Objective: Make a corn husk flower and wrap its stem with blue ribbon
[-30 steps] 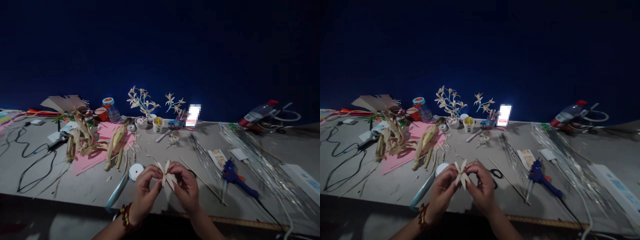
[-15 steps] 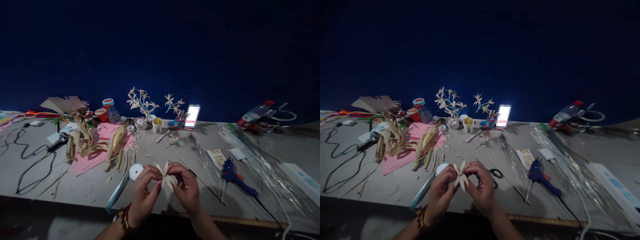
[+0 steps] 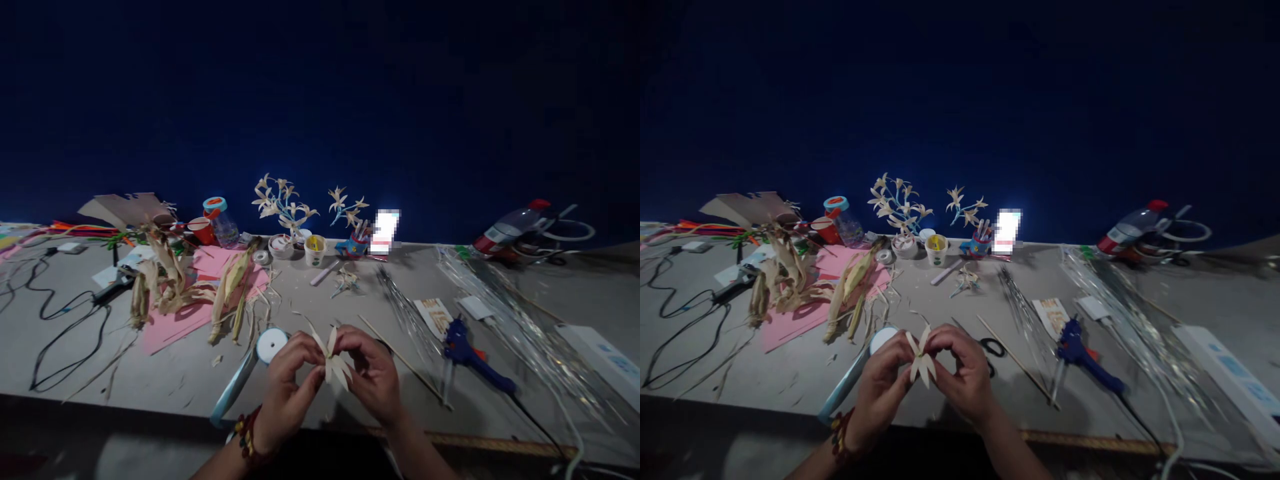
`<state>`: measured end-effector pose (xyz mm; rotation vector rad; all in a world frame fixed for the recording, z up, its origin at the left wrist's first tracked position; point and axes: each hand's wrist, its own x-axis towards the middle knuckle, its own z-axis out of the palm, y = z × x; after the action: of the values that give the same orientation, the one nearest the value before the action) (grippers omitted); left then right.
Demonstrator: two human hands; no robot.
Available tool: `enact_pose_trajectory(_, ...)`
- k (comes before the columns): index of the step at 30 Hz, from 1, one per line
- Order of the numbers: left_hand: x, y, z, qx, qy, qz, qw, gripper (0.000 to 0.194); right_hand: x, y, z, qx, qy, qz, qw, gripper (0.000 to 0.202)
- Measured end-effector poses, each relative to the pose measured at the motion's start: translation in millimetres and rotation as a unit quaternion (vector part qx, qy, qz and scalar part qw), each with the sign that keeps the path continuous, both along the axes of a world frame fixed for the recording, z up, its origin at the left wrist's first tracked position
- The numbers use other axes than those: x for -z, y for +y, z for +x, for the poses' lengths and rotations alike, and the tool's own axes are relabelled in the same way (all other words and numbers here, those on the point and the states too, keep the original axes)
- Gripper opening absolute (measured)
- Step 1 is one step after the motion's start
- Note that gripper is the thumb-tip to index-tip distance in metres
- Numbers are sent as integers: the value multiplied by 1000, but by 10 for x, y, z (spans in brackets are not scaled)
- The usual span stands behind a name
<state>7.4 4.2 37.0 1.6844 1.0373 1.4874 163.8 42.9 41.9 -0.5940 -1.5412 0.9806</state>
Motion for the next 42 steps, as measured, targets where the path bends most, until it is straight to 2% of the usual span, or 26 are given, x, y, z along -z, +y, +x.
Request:
enact_pose_trajectory(11,-25,30,-41,34,13,26,999,17,-38,61,74,-48,-43,42,997,8)
enact_pose_trajectory(25,63,51,-51,84,-66,-31,994,24,-54,67,114,-76,-55,23,995,14)
enact_pose_trajectory(30,52,76,-80,101,-50,-22,993,26,-78,84,129,-102,-72,23,992,15)
enact_pose_trajectory(42,-15,148,-141,164,-18,-20,986,29,-85,91,129,-140,-31,6,990,7)
